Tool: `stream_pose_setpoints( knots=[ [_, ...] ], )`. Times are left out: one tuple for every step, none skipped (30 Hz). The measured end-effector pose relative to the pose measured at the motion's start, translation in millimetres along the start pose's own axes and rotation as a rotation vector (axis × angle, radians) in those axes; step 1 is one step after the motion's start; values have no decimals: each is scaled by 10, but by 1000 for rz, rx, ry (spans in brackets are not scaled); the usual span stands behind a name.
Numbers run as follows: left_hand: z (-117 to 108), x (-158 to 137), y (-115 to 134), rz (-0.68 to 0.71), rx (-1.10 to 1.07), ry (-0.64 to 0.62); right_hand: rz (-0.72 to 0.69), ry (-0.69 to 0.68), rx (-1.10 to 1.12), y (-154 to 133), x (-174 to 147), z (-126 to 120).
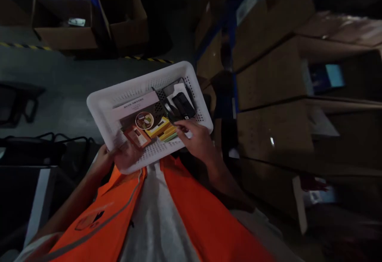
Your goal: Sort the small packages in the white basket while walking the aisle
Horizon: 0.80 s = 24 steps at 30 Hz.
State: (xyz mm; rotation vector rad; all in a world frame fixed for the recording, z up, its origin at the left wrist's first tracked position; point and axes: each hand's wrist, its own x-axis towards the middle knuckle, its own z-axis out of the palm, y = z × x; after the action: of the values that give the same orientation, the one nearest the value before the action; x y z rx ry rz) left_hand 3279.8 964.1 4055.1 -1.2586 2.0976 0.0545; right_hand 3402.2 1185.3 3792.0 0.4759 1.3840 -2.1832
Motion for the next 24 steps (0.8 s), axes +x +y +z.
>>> stream_pose_setpoints(
  knots=[
    [-21,16,-53,2,-20,-3,-48,-118,23,-40,10,137],
    [-34,23,-91,1,-47,-6,-97,-226,25,-61,24,268],
    [-42,24,-116,0,-78,-6,-138,-312,4,-63,45,386],
    [-45,21,-130,-2,-107,-3,-169,-374,-38,-48,72,483],
    [-45,17,-137,-5,-132,4,-194,-418,-94,-19,105,553],
    [-42,12,-140,-9,-152,15,-213,-445,-155,22,141,595],
    [-37,6,-141,-14,-162,17,-223,-462,-216,75,178,610],
    [-29,-1,-143,-16,-163,15,-225,-470,-271,136,213,600],
    [-18,-10,-146,-15,-160,10,-221,-476,-317,203,245,574],
    [-5,-23,-151,-10,-159,4,-217,-481,-356,272,273,538],
    [12,-40,-155,-2,-158,4,-213,-488,-389,340,298,500],
    [30,-61,-157,6,-157,11,-215,-500,-418,402,318,466],
    [50,-85,-155,14,-155,22,-226,-515,-444,457,335,440],
    [70,-112,-150,16,-154,41,-245,-530,-464,501,347,425],
    [88,-139,-142,9,-154,53,-268,-540,-480,534,355,421],
    [102,-164,-133,0,-154,57,-291,-542,-492,557,359,425],
    [112,-184,-125,-8,-153,54,-310,-539,-499,569,360,434],
    [116,-198,-122,-14,-148,47,-326,-537,-502,572,358,445],
    [115,-206,-125,-20,-140,42,-341,-539,-501,568,354,454],
    [109,-207,-134,-23,-134,40,-357,-547,-497,557,348,458],
    [101,-204,-147,-24,-129,44,-373,-558,-495,541,339,457],
    [91,-199,-164,-22,-127,49,-387,-570,-497,522,327,449],
    [83,-196,-180,-21,-126,53,-399,-582,-502,502,312,435],
    [76,-194,-192,-16,-126,48,-406,-590,-511,482,291,418]
  ],
)
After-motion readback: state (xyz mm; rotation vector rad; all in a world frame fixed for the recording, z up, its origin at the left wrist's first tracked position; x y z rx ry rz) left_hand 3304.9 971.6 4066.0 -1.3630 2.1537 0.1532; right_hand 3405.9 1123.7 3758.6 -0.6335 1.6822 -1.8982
